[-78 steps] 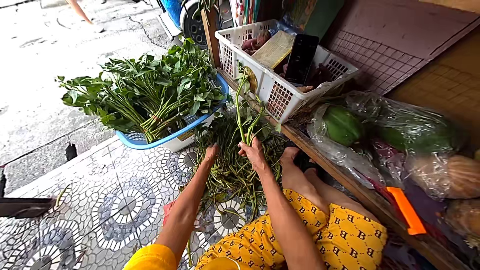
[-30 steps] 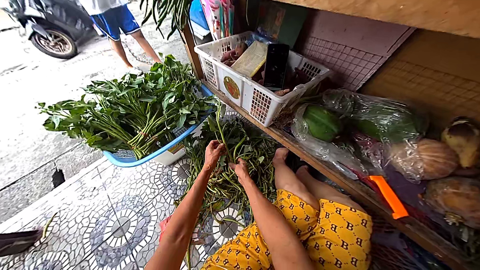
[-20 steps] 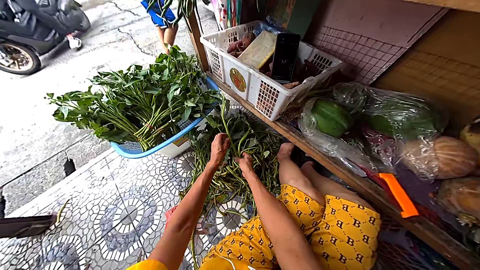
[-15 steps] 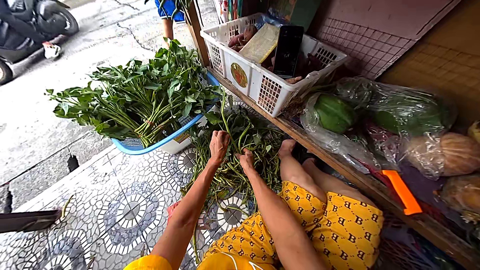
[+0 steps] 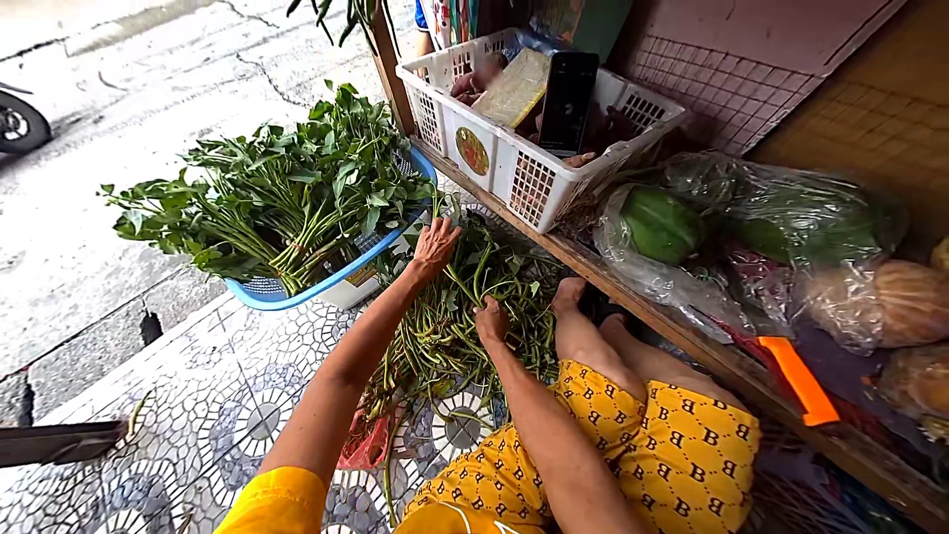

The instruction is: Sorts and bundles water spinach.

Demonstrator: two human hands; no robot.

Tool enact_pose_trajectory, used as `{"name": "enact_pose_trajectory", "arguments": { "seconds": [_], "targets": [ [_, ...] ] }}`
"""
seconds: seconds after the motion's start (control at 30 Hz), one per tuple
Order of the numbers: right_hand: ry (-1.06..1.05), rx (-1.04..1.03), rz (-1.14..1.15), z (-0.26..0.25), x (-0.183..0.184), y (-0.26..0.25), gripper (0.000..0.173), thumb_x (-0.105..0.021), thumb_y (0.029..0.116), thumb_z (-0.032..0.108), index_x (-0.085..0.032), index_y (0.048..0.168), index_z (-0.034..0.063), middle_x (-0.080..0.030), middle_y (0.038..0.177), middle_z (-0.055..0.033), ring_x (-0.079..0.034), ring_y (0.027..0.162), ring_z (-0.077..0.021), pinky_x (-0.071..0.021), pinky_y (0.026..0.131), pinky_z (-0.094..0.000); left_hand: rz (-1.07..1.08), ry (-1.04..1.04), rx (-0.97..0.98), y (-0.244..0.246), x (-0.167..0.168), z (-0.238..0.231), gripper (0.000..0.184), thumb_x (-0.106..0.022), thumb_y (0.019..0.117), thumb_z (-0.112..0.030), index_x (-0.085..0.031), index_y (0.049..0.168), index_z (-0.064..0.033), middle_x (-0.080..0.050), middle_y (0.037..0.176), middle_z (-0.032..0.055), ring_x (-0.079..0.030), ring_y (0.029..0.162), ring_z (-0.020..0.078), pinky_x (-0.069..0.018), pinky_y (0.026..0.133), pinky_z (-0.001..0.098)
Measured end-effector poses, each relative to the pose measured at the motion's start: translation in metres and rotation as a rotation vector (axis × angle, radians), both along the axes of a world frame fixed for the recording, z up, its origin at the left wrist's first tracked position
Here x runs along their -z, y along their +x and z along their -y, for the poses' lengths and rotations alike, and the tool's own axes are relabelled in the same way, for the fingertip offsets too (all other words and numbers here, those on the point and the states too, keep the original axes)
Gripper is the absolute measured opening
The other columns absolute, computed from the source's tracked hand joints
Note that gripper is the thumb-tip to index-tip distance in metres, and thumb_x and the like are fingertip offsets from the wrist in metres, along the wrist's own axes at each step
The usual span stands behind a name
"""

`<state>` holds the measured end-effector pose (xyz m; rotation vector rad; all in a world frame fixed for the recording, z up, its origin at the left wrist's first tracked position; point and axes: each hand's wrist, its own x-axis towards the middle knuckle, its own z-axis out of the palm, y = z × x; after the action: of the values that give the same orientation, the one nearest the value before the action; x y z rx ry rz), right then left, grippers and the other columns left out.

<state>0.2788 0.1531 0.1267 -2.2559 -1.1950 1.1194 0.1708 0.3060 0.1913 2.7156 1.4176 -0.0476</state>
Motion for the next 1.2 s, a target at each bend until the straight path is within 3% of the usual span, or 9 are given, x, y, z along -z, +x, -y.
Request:
{"name": "enact_pose_trajectory", "arguments": {
  "seconds": [0.17, 0.47, 0.63, 0.73, 0.83, 0.9, 1.03, 1.13, 1.2],
  "targets": [
    [-0.009, 0.032, 0.009, 0.001, -0.001, 0.003, 0.039, -0.057, 0.1033, 0.015, -0.06, 0.142, 0.0106, -0.065, 0.135, -0.0166, -0.061, 0.127, -0.0329, -0.0485, 0.104, -0.0514, -0.482, -0.087, 0.386, 0.007, -0.024, -0.02, 0.023, -0.055, 0.1015, -0.003, -0.075, 0.113, -0.0035, -0.054, 0.147, 0.0173, -0.033, 0.149, 0.0382, -0.0208, 0.119, 0.0644],
    [-0.001, 0.017, -0.015, 0.0, -0.004, 0.003, 0.039, -0.06, 0.1024, 0.018, -0.061, 0.14, 0.0105, -0.064, 0.137, -0.0159, -0.061, 0.128, -0.0314, -0.0478, 0.105, -0.0512, -0.676, 0.087, 0.739, 0.019, -0.041, -0.02, 0.028, -0.045, 0.0995, 0.011, -0.071, 0.109, 0.008, -0.056, 0.146, 0.0149, -0.048, 0.138, 0.0356, -0.0307, 0.116, 0.0565],
    [-0.015, 0.019, -0.041, -0.002, -0.007, 0.002, 0.037, -0.061, 0.1028, 0.022, -0.063, 0.138, 0.0106, -0.065, 0.136, -0.0161, -0.06, 0.128, -0.0324, -0.0484, 0.104, -0.0527, -0.267, -0.054, 0.528, 0.011, -0.034, -0.018, 0.036, -0.039, 0.1048, 0.002, -0.055, 0.138, 0.0032, -0.064, 0.121, 0.0277, -0.061, 0.115, 0.0452, -0.0433, 0.104, 0.0559],
    [-0.044, -0.003, -0.027, 0.001, -0.002, 0.001, 0.038, -0.062, 0.1013, 0.02, -0.062, 0.139, 0.0104, -0.064, 0.136, -0.0167, -0.061, 0.127, -0.033, -0.049, 0.103, -0.0528, -0.054, -0.025, 0.321, 0.008, -0.032, -0.02, 0.03, -0.039, 0.106, -0.001, -0.057, 0.128, 0.0095, -0.062, 0.125, 0.0302, -0.065, 0.11, 0.0463, -0.0514, 0.094, 0.057],
    [-0.054, 0.022, -0.084, 0.002, -0.004, 0.001, 0.041, -0.062, 0.1023, 0.023, -0.06, 0.141, 0.0082, -0.062, 0.139, -0.0187, -0.059, 0.13, -0.034, -0.0472, 0.106, -0.0526, -0.014, 0.054, 0.196, 0.015, -0.046, -0.021, 0.027, -0.045, 0.1045, -0.003, -0.066, 0.114, 0.0092, -0.05, 0.148, 0.0211, -0.061, 0.119, 0.0432, -0.0547, 0.087, 0.0577],
    [-0.055, 0.027, -0.094, -0.002, -0.007, 0.004, 0.041, -0.063, 0.1026, 0.025, -0.061, 0.14, 0.0088, -0.063, 0.138, -0.0193, -0.059, 0.129, -0.0345, -0.0471, 0.106, -0.053, 0.064, 0.068, 0.263, 0.017, -0.045, -0.008, 0.021, -0.055, 0.1019, -0.006, -0.071, 0.114, 0.0019, -0.051, 0.149, 0.0213, -0.055, 0.128, 0.0453, -0.0499, 0.096, 0.0598],
    [-0.03, 0.016, -0.061, -0.003, -0.006, 0.001, 0.046, -0.062, 0.1032, 0.026, -0.057, 0.146, 0.0115, -0.063, 0.138, -0.019, -0.06, 0.129, -0.0353, -0.0471, 0.106, -0.0535, 0.157, -0.05, 0.2, 0.018, -0.014, 0.055, 0.026, -0.066, 0.1002, -0.025, -0.071, 0.114, -0.0047, -0.065, 0.123, 0.0228, -0.06, 0.119, 0.0446, -0.0508, 0.091, 0.0616],
    [0.035, -0.014, -0.015, -0.001, -0.005, -0.004, 0.04, -0.06, 0.1041, 0.022, -0.061, 0.139, 0.0021, -0.066, 0.131, -0.0227, -0.061, 0.126, -0.0367, -0.0465, 0.107, -0.0516, 0.162, -0.311, -0.142, 0.02, 0.011, 0.093, 0.046, -0.067, 0.0985, -0.042, -0.069, 0.112, 0.0013, -0.069, 0.111, 0.0229, -0.066, 0.106, 0.0425, -0.0515, 0.087, 0.0633],
    [0.1, -0.037, -0.053, -0.002, -0.003, -0.005, 0.034, -0.058, 0.1045, 0.016, -0.062, 0.131, -0.0047, -0.067, 0.127, -0.0256, -0.062, 0.125, -0.0375, -0.0456, 0.109, -0.0493, 0.218, -0.479, -0.44, 0.018, 0.025, 0.102, 0.068, -0.062, 0.0991, -0.052, -0.054, 0.13, 0.0082, -0.067, 0.114, 0.0293, -0.065, 0.111, 0.0462, -0.0492, 0.094, 0.0645]
  ]
}}
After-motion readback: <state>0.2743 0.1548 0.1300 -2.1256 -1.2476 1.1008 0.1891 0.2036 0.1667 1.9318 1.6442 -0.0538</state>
